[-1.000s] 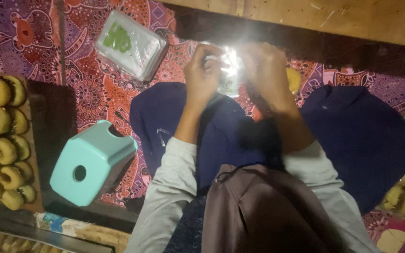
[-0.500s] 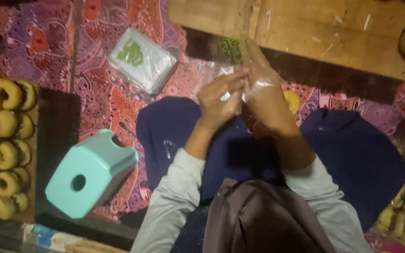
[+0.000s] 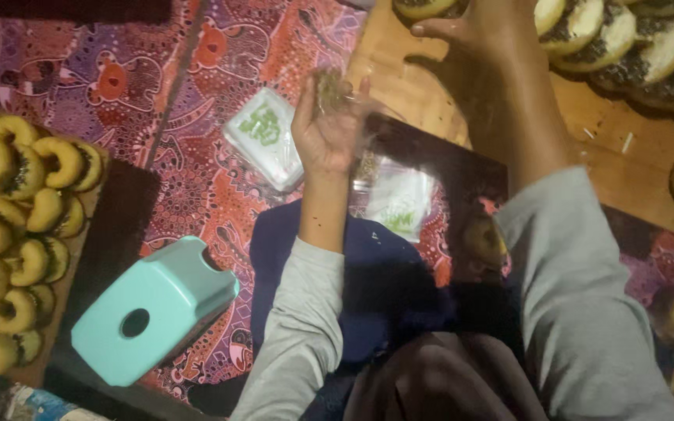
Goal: The person sits on the floor and repeatedly picks up ring-shaped pastries from a wooden board, places each into a clear plastic bag, and sets the bagged pastry into a nearby basket. The process is repeated for multiple pastries throughout the clip.
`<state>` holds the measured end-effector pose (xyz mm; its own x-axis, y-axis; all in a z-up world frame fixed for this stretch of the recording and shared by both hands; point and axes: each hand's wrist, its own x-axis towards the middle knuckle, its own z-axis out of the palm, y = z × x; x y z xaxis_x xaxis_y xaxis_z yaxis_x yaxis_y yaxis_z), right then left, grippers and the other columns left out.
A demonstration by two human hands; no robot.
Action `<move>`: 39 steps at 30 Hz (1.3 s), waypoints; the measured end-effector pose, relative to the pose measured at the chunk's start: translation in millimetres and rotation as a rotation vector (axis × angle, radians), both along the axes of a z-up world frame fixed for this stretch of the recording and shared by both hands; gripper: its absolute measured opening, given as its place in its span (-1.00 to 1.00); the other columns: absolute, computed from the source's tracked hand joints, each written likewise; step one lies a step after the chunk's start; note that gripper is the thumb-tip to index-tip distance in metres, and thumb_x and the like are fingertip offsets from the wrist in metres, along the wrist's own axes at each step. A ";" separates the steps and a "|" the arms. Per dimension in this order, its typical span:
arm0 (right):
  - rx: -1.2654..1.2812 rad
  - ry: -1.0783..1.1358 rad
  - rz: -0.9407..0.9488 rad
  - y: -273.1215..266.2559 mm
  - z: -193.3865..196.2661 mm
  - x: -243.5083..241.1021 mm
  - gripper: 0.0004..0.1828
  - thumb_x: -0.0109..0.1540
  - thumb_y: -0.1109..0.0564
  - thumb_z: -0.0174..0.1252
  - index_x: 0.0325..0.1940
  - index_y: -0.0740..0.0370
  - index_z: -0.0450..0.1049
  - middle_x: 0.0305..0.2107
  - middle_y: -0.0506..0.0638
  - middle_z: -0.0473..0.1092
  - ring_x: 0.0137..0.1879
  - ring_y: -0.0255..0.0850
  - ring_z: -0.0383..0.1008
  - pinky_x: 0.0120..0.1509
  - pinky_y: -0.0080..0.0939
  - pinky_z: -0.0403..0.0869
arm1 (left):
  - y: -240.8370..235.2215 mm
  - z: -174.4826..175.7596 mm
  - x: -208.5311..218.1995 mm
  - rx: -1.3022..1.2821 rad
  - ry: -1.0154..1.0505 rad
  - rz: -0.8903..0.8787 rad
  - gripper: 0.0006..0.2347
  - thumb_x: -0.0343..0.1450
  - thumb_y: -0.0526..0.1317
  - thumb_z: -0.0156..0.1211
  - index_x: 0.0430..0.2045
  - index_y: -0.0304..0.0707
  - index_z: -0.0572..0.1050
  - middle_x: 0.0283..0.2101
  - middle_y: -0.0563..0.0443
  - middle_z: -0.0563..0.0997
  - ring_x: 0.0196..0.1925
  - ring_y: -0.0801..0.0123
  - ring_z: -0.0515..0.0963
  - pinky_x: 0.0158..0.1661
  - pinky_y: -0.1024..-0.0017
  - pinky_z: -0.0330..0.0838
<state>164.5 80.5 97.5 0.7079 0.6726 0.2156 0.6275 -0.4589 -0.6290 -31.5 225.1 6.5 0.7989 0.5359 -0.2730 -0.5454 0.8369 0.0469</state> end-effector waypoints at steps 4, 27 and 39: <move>0.105 0.092 -0.056 17.9 -19.5 14.2 -0.35 0.11 0.16 0.49 0.17 0.39 0.34 -0.05 0.20 0.46 -0.03 -0.06 0.51 -0.07 -0.05 0.56 | 13.9 -3.9 -2.7 -0.060 -0.073 -0.028 -0.66 0.48 -0.03 0.16 -0.06 -0.37 0.46 -0.12 -0.21 0.54 -0.09 0.06 0.55 0.17 -0.17 0.42; 0.171 -0.206 -0.182 -51.5 -13.6 -189.6 -0.11 0.13 -0.04 0.53 0.44 0.24 0.32 0.30 0.21 0.32 0.46 0.14 0.29 0.64 0.25 0.01 | -137.5 57.4 -80.7 1.482 0.765 0.495 -0.13 0.31 -0.03 0.52 0.38 -0.29 -0.02 0.32 -0.18 0.21 0.32 0.15 0.32 0.30 0.24 0.23; 0.098 0.565 0.277 -71.2 7.9 -249.2 -0.34 0.18 0.03 0.35 0.33 0.22 0.36 -0.11 0.21 0.52 -0.14 0.03 0.62 -0.08 -0.11 0.57 | -84.5 71.5 -201.9 2.205 0.486 0.386 -0.88 0.46 -0.38 0.32 -0.16 -0.27 0.62 -0.03 -0.10 0.67 0.10 0.06 0.68 0.29 0.13 0.41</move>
<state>-84.7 9.3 105.4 0.5332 0.8431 -0.0701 0.2739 -0.2504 -0.9286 -233.4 140.6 78.0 0.6983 0.2399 0.6744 -0.2816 -0.7741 0.5669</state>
